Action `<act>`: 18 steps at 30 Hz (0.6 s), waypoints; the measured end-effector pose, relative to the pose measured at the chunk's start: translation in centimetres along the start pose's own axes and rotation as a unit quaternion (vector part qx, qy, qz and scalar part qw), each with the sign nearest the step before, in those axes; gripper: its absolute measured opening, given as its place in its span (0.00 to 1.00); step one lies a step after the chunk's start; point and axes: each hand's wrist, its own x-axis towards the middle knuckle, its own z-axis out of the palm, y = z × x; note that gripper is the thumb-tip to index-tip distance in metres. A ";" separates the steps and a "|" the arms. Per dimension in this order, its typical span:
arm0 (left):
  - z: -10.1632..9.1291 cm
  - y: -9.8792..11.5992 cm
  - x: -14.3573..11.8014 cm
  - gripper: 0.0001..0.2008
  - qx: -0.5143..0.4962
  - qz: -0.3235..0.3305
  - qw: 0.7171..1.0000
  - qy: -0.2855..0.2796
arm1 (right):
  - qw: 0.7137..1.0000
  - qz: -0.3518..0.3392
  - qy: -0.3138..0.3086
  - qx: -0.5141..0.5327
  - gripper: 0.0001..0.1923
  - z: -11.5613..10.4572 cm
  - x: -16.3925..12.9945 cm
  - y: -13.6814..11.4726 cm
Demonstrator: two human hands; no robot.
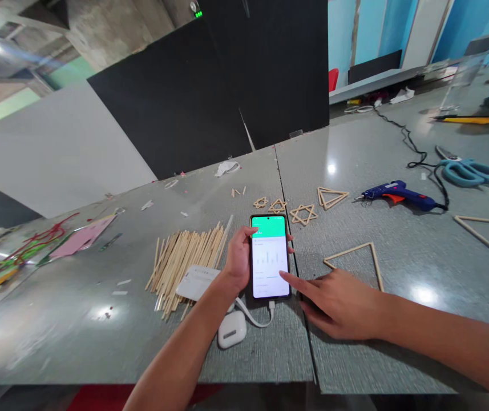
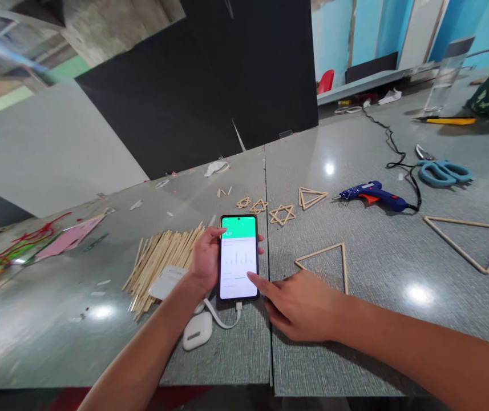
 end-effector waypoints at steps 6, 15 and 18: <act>0.4 0.3 -0.2 0.26 0.003 -0.007 1.000 -0.009 | 1.000 -0.025 0.002 0.016 0.37 -0.2 0.0 0.2; 0.6 0.4 -0.4 0.27 -0.004 -0.008 1.000 -0.008 | 1.000 -0.014 -0.018 0.021 0.33 -0.7 0.1 0.1; 0.6 0.3 -0.3 0.26 -0.001 0.002 1.000 -0.005 | 1.000 0.001 -0.008 0.002 0.39 -0.2 0.0 0.0</act>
